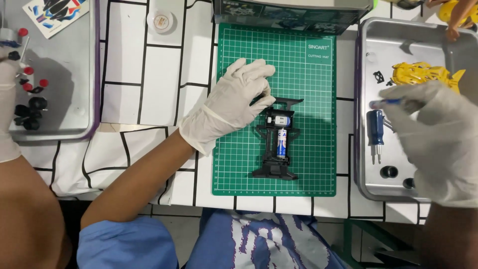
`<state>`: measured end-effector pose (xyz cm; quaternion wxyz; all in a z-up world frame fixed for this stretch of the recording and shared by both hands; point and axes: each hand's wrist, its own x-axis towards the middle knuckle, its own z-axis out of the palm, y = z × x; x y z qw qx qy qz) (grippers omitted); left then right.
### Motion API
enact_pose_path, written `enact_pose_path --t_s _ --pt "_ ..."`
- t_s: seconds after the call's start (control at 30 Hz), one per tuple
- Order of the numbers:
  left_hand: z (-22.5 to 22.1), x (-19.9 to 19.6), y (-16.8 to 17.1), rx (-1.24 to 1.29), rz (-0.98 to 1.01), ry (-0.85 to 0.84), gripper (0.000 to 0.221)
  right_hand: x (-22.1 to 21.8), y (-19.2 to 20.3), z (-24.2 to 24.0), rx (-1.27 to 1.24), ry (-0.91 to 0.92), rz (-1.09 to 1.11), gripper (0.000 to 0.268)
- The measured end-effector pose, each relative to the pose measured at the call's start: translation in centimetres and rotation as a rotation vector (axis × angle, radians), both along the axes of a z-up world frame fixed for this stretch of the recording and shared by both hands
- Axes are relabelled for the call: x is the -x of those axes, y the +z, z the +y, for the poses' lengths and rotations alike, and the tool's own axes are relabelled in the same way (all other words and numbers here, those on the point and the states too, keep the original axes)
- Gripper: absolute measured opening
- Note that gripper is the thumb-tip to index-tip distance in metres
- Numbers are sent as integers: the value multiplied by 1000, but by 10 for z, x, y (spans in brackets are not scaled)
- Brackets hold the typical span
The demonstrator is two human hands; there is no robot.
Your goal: Assembling a toy car chassis by installing batteries and various small plastic components on a gridded work surface.
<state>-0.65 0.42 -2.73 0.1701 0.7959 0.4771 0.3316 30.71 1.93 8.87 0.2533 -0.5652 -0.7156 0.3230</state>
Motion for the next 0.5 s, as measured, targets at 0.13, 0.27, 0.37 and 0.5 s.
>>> enact_pose_path --t_s 0.13,0.27,0.37,0.5 --pt "-1 0 3 19 -22 -5 18 30 -1 -33 198 177 349 29" --pt "-2 0 4 -9 -2 -5 20 57 -6 -46 378 244 771 35" --pt "-1 0 3 -1 -3 -5 19 79 -7 -49 576 -78 287 47" --pt "-1 0 2 8 11 1 21 87 -27 -55 183 206 -40 31"
